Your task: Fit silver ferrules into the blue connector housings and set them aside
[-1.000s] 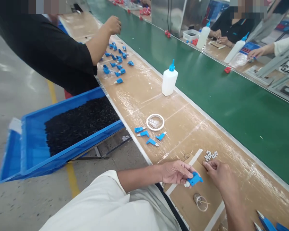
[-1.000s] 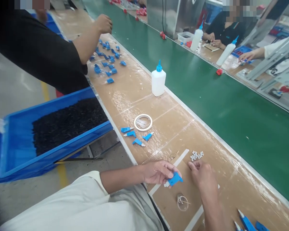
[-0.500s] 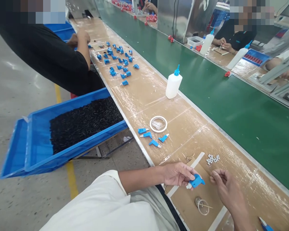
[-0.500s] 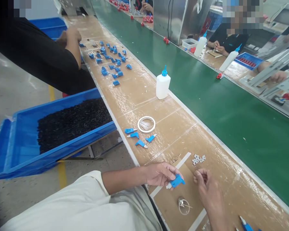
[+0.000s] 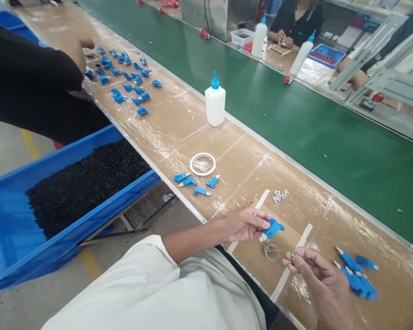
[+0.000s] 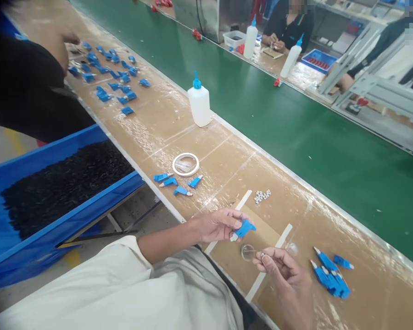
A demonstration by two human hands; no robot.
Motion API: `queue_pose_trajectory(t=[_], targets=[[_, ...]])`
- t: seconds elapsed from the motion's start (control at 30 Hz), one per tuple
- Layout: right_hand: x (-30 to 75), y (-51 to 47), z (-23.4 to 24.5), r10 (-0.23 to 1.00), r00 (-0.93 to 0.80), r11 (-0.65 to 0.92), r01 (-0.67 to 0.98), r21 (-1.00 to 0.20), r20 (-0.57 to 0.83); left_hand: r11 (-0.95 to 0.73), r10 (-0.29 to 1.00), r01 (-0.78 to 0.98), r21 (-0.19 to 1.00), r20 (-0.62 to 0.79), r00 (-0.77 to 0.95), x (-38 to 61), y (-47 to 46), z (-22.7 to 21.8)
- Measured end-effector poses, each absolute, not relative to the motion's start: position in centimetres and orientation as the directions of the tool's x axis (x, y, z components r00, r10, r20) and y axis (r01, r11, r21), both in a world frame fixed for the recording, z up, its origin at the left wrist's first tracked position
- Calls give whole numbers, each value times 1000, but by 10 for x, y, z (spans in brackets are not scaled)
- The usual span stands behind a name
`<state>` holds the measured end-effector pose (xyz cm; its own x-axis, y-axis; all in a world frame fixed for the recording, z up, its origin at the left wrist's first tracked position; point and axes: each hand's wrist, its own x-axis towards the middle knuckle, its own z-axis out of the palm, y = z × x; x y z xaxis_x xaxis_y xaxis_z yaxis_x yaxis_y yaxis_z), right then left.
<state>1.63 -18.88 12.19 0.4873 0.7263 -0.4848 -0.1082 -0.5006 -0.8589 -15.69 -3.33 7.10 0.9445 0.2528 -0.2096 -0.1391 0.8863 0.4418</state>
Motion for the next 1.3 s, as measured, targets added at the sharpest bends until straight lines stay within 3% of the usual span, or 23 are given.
queue_pose_trajectory(t=[0.2,0.6,0.87,1.0,1.3], targets=[[-7,-193,126,805,510,-255,-166,-952,-305,874,271,-128,468,-253,929,-151,-45,77],[-15,-188,125,804,569,-48,-226,-973,-172,880,308,-159,449,-282,909,-156,-41,82],[-22,-191,123,700,710,14,-123,-992,-78,871,354,-212,444,-269,896,-154,-44,81],[-28,-189,127,724,688,39,-116,-993,-52,865,368,-217,453,-277,887,-154,-45,84],[-36,-192,116,723,680,-25,-151,-988,-122,854,382,-229,467,-263,886,-153,-45,88]])
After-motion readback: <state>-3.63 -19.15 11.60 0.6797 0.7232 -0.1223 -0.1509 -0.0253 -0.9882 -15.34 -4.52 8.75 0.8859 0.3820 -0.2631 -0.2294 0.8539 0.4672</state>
